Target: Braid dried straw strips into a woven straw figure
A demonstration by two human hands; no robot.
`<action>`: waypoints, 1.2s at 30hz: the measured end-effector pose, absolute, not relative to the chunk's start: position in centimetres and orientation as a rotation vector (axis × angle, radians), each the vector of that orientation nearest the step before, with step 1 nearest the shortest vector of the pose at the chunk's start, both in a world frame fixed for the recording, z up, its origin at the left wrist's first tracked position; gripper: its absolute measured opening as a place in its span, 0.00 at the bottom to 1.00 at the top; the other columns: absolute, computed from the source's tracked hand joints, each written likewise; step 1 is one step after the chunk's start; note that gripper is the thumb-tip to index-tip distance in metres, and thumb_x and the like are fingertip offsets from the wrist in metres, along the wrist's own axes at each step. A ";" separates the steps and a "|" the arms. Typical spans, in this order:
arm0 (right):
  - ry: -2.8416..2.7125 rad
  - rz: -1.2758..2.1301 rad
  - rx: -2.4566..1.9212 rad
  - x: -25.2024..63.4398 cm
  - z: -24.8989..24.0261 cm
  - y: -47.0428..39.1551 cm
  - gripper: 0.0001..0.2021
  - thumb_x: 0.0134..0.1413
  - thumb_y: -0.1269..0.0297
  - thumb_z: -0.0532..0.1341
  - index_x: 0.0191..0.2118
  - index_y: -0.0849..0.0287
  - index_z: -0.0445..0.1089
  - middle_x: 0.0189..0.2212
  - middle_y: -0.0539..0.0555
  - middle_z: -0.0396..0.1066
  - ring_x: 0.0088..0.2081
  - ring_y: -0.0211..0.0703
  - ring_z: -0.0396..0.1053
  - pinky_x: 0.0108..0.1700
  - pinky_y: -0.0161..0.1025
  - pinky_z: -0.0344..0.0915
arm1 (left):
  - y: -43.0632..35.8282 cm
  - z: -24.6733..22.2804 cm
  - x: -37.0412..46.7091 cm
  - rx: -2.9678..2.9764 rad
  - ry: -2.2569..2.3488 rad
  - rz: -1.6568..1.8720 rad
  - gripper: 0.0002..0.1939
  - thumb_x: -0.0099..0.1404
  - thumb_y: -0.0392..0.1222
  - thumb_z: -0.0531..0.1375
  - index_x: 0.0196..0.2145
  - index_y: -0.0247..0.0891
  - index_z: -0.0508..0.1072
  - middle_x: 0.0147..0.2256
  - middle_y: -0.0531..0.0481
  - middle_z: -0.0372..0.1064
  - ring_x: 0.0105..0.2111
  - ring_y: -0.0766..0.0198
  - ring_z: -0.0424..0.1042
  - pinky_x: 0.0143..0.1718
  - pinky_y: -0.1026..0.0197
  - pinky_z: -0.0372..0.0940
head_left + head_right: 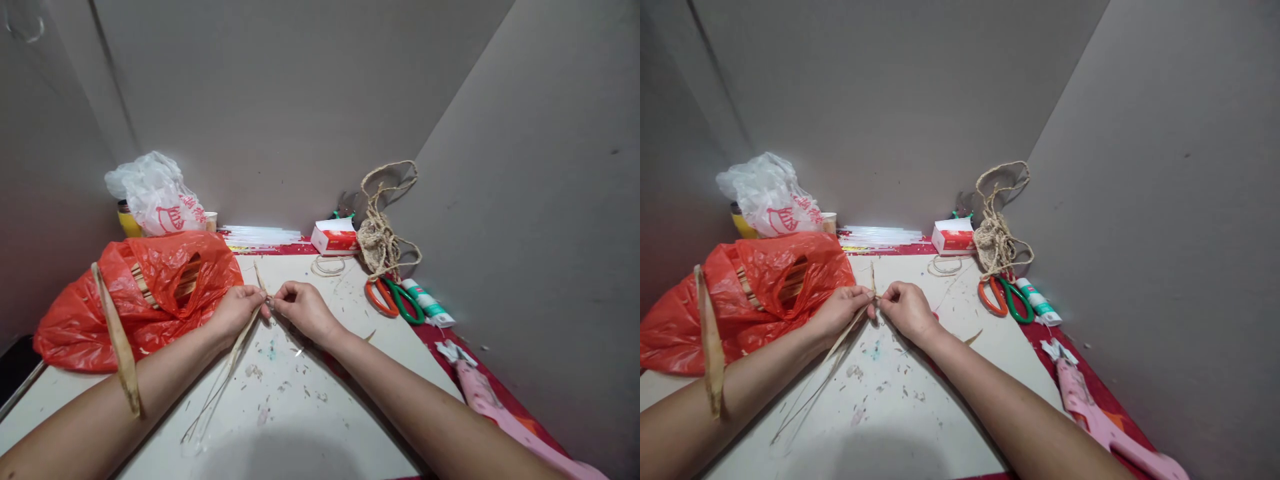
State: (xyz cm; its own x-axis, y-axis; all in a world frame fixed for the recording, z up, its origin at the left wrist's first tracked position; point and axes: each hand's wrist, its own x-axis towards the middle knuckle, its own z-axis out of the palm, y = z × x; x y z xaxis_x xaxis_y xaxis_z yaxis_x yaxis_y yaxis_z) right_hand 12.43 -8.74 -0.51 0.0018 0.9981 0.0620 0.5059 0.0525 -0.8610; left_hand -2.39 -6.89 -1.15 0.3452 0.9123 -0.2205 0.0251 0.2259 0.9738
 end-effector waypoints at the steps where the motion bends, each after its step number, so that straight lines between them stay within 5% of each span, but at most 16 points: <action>1: -1.604 0.840 -1.555 12.4 -0.5 -8.7 0.06 0.42 0.65 0.58 0.21 0.61 0.64 0.19 0.49 0.66 0.23 0.35 0.61 0.27 0.32 0.57 | -6.9 -1.1 -2.4 1.189 1.042 0.789 0.13 0.56 0.45 0.58 0.19 0.34 0.67 0.14 0.55 0.63 0.13 0.73 0.53 0.19 0.68 0.49; 10: -1.684 0.956 -1.463 12.8 -1.2 -8.4 0.08 0.46 0.66 0.56 0.35 0.60 0.63 0.18 0.45 0.63 0.19 0.34 0.60 0.23 0.30 0.54 | -7.0 -1.1 -2.2 1.278 1.055 0.806 0.14 0.56 0.45 0.57 0.18 0.35 0.66 0.15 0.53 0.65 0.17 0.71 0.59 0.23 0.67 0.53; 15: -1.919 0.938 -1.474 13.3 -0.6 -8.5 0.07 0.50 0.64 0.54 0.27 0.60 0.64 0.19 0.47 0.61 0.21 0.33 0.56 0.22 0.30 0.50 | -7.2 -1.5 -2.0 1.367 1.045 0.785 0.13 0.56 0.45 0.56 0.20 0.35 0.66 0.16 0.54 0.65 0.18 0.71 0.58 0.24 0.68 0.53; 22: -1.856 1.372 -1.474 13.8 1.0 -8.5 0.10 0.53 0.65 0.51 0.25 0.60 0.64 0.14 0.43 0.49 0.15 0.30 0.47 0.19 0.30 0.44 | -7.1 -1.8 -2.2 1.407 1.034 0.731 0.11 0.57 0.44 0.55 0.22 0.36 0.66 0.17 0.54 0.67 0.17 0.70 0.58 0.24 0.67 0.52; 29: -1.945 1.330 -1.486 13.8 1.8 -8.3 0.11 0.53 0.70 0.50 0.23 0.62 0.65 0.13 0.44 0.52 0.15 0.30 0.48 0.21 0.31 0.46 | -7.2 -1.6 -2.1 1.344 0.939 0.730 0.10 0.56 0.42 0.56 0.20 0.36 0.66 0.18 0.52 0.68 0.24 0.67 0.66 0.33 0.65 0.59; 36: -1.704 1.531 -1.440 13.7 0.1 -8.1 0.13 0.53 0.63 0.49 0.22 0.61 0.63 0.13 0.43 0.48 0.14 0.30 0.43 0.15 0.30 0.40 | -7.5 0.0 -2.3 1.414 1.046 0.648 0.06 0.56 0.40 0.54 0.25 0.35 0.66 0.18 0.54 0.69 0.15 0.72 0.57 0.22 0.68 0.52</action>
State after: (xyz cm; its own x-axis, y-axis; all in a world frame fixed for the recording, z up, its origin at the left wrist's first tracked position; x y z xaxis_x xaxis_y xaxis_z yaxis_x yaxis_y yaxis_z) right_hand 13.74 -8.08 0.15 -0.3663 0.8780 -0.3081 0.4001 -0.1503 -0.9041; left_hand -2.30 -7.54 -0.03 0.4398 0.8770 -0.1935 0.2170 0.1053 0.9705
